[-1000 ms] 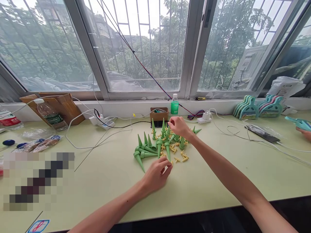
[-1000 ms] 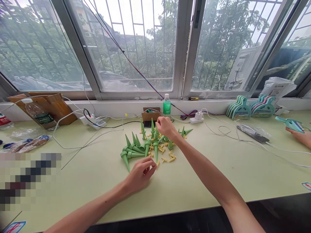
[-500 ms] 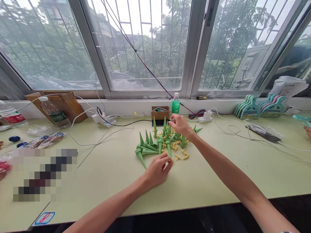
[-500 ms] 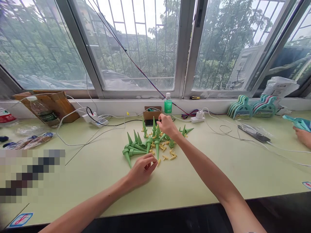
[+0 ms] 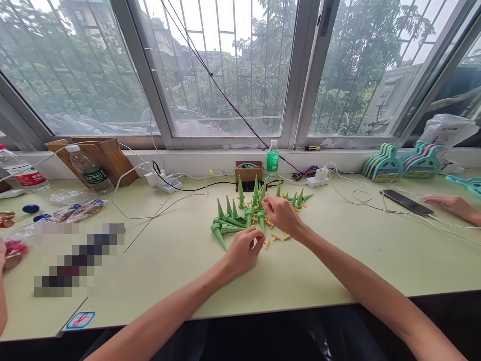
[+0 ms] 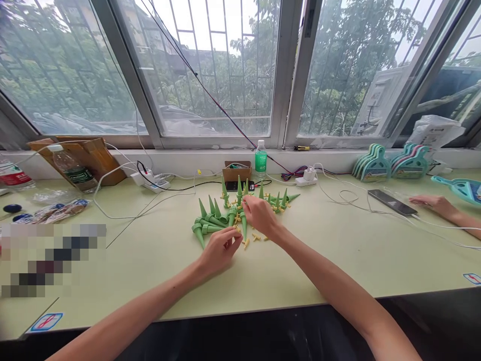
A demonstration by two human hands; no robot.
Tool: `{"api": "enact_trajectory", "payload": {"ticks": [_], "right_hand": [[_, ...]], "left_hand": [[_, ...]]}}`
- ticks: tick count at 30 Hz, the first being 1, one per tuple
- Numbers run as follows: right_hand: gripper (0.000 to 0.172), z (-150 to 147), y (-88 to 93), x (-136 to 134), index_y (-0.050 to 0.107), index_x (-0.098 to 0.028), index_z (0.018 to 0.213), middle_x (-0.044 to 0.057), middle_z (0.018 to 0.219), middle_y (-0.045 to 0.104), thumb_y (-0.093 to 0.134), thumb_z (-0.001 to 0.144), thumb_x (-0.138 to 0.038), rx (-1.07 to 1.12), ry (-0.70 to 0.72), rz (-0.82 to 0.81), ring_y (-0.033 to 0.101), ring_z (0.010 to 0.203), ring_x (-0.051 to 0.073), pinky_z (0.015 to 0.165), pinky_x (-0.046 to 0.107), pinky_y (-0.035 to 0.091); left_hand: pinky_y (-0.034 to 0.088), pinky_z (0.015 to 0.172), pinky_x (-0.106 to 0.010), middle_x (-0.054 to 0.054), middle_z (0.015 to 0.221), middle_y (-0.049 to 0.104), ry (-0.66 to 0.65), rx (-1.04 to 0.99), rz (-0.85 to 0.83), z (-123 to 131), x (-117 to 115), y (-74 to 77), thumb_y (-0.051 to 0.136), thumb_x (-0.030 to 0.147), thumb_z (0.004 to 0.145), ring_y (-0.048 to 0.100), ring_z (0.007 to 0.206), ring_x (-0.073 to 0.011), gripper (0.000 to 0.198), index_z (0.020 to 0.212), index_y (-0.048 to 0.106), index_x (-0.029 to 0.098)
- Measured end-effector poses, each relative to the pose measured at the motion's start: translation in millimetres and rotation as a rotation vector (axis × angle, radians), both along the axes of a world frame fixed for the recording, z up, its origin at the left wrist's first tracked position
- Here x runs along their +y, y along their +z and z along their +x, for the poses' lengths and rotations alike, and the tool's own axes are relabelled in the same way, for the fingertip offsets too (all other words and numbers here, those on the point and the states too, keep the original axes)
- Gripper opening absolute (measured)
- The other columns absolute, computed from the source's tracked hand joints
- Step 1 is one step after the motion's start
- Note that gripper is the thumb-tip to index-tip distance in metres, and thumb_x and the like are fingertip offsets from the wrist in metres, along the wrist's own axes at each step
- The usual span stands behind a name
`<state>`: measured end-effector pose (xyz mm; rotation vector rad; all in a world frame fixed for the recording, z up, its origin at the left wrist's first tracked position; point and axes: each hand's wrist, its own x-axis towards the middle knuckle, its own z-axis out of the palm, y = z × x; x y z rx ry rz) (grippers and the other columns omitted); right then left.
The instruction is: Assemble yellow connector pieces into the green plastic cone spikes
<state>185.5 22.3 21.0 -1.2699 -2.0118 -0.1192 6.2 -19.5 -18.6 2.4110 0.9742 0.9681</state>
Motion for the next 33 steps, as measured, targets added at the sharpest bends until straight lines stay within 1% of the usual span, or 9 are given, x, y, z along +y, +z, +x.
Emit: {"api": "enact_trajectory", "payload": {"ticks": [3, 6, 11, 13, 15, 18, 21, 29, 33], "right_hand": [[0.014, 2.5, -21.6, -1.8, 0.057, -0.017, 0.088, 0.003, 0.073, 0.061, 0.046, 0.094, -0.022, -0.068, -0.035, -0.099, 0.055, 0.063, 0.015, 0.061, 0.023, 0.035], [0.014, 3.8, -31.3, 1.5, 0.059, -0.018, 0.094, 0.005, 0.081, 0.064, 0.047, 0.094, -0.023, -0.127, -0.061, -0.145, 0.059, 0.071, 0.017, 0.062, 0.024, 0.036], [0.019, 2.6, -35.2, 5.4, 0.062, -0.018, 0.104, 0.008, 0.091, 0.065, 0.047, 0.094, -0.025, -0.149, -0.095, -0.164, 0.062, 0.077, 0.019, 0.064, 0.024, 0.039], [0.022, 2.3, -36.8, 5.2, 0.062, -0.018, 0.109, 0.009, 0.098, 0.065, 0.046, 0.095, -0.025, -0.142, -0.078, -0.165, 0.063, 0.080, 0.019, 0.065, 0.025, 0.041], [0.025, 2.2, -38.2, 4.5, 0.062, -0.019, 0.113, 0.009, 0.103, 0.065, 0.046, 0.095, -0.023, -0.133, -0.033, -0.172, 0.064, 0.083, 0.019, 0.067, 0.025, 0.043], [0.028, 2.0, -38.8, 4.4, 0.061, -0.019, 0.118, 0.009, 0.106, 0.065, 0.047, 0.095, -0.022, -0.111, 0.028, -0.184, 0.064, 0.089, 0.019, 0.073, 0.025, 0.045], [0.030, 2.2, -38.7, 7.0, 0.060, -0.017, 0.121, 0.009, 0.109, 0.065, 0.046, 0.095, -0.020, -0.083, 0.038, -0.184, 0.064, 0.094, 0.020, 0.077, 0.026, 0.047], [0.032, 11.8, -46.1, 21.9, 0.062, -0.016, 0.117, 0.010, 0.110, 0.066, 0.046, 0.091, -0.009, -0.046, 0.104, -0.180, 0.062, 0.100, 0.019, 0.085, 0.027, 0.046], [0.027, 13.3, -46.5, 25.0, 0.063, -0.016, 0.116, 0.010, 0.108, 0.066, 0.050, 0.092, -0.016, -0.029, 0.093, -0.178, 0.062, 0.098, 0.019, 0.085, 0.028, 0.046]], "left_hand": [[0.038, 0.059, -0.024, -0.001, 0.072, 0.059, 0.041, -0.014, 0.018, -0.1, 3.2, -0.6, 0.046, 0.019, 0.090, 0.044, 0.055, -0.0094, 0.017, 0.084, 0.062, 0.017], [0.039, 0.059, -0.024, -0.002, 0.072, 0.060, 0.075, -0.012, 0.040, -1.3, 6.9, -0.6, 0.046, 0.019, 0.089, 0.047, 0.057, -0.0104, 0.016, 0.085, 0.062, 0.018], [0.040, 0.060, -0.023, -0.002, 0.078, 0.063, 0.172, -0.033, 0.112, -7.5, 17.1, 2.4, 0.048, 0.020, 0.089, 0.050, 0.059, -0.0107, 0.015, 0.084, 0.062, 0.018], [0.040, 0.060, -0.023, -0.003, 0.082, 0.064, 0.223, -0.049, 0.119, -9.8, 21.5, 3.7, 0.051, 0.019, 0.087, 0.051, 0.059, -0.0105, 0.012, 0.086, 0.063, 0.018], [0.040, 0.059, -0.023, -0.003, 0.084, 0.065, 0.237, -0.049, 0.116, -10.6, 24.6, 4.0, 0.052, 0.020, 0.087, 0.052, 0.058, -0.0103, 0.011, 0.089, 0.063, 0.019], [0.040, 0.058, -0.023, -0.002, 0.084, 0.065, 0.236, -0.054, 0.105, -9.1, 26.1, 2.8, 0.052, 0.020, 0.086, 0.053, 0.057, -0.0106, 0.011, 0.090, 0.062, 0.019], [0.040, 0.059, -0.023, -0.001, 0.081, 0.065, 0.221, -0.052, 0.096, -6.4, 25.5, 1.6, 0.052, 0.019, 0.086, 0.053, 0.058, -0.0109, 0.010, 0.089, 0.062, 0.019], [0.040, 0.060, -0.024, 0.000, 0.074, 0.064, 0.180, -0.056, 0.094, -4.5, 25.5, 1.6, 0.053, 0.018, 0.084, 0.050, 0.054, -0.0102, 0.010, 0.089, 0.062, 0.019], [0.040, 0.060, -0.025, 0.000, 0.072, 0.063, 0.170, -0.062, 0.092, -3.3, 26.0, 0.3, 0.052, 0.018, 0.084, 0.046, 0.052, -0.0100, 0.012, 0.088, 0.062, 0.018]]}}
